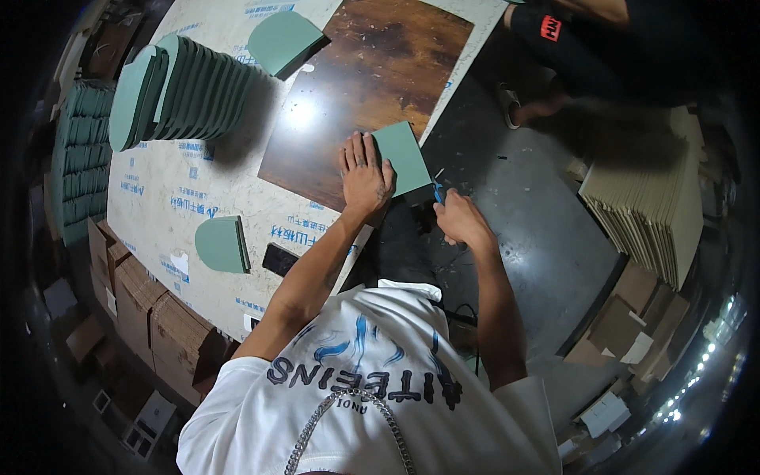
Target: The person uses a utility knife to trim the edges of light green foam pieces on a wooden workbench. They repeatedly pick up a foam piece, cut along its curved edge, and stack the finished item. The person works alongside another individual who performs the same task.
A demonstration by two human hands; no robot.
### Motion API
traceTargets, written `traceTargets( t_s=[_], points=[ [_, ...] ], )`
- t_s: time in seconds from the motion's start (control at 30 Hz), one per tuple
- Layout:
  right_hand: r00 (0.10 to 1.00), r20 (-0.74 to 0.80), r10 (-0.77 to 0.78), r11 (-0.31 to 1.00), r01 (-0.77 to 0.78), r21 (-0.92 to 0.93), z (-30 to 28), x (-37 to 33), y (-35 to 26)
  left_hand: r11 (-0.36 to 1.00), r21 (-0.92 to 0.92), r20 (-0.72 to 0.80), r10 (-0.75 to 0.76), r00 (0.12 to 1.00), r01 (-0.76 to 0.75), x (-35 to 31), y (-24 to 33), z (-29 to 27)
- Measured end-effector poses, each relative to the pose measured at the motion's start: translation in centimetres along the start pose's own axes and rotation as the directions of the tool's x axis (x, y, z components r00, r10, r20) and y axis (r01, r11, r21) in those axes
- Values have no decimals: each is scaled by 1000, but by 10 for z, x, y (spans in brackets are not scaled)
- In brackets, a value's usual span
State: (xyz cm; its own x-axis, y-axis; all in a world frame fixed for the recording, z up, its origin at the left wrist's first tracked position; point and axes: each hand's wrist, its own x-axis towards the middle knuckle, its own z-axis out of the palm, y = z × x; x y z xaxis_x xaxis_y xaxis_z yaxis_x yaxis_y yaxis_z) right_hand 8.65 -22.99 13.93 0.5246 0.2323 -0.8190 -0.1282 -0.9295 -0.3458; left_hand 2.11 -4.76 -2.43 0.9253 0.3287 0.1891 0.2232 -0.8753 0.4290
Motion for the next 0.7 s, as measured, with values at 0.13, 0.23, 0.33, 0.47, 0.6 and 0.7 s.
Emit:
traceTargets(
  t_s=[0.13,0.23,0.33,0.47,0.6,0.7],
  points=[
    [997,13,78,994,-76,-78,6,-2,-2,1000,26,52,-4,999,3,-1,4,-5],
    [998,-71,-1,987,-11,-163,30,19,34,999,38,75,0,997,-3,2,4,-5],
    [993,-113,-18,993,5,-116,44,27,50,1000,28,86,13,996,-15,4,1,-4],
    [994,-109,2,977,-26,-214,64,37,55,999,48,79,1,997,-4,3,2,-6],
    [945,-290,-154,877,-5,-481,187,90,190,999,24,69,24,997,-26,2,3,-4],
    [923,-305,236,969,-248,0,152,83,169,998,60,82,-4,997,0,-8,2,0]
  ],
)
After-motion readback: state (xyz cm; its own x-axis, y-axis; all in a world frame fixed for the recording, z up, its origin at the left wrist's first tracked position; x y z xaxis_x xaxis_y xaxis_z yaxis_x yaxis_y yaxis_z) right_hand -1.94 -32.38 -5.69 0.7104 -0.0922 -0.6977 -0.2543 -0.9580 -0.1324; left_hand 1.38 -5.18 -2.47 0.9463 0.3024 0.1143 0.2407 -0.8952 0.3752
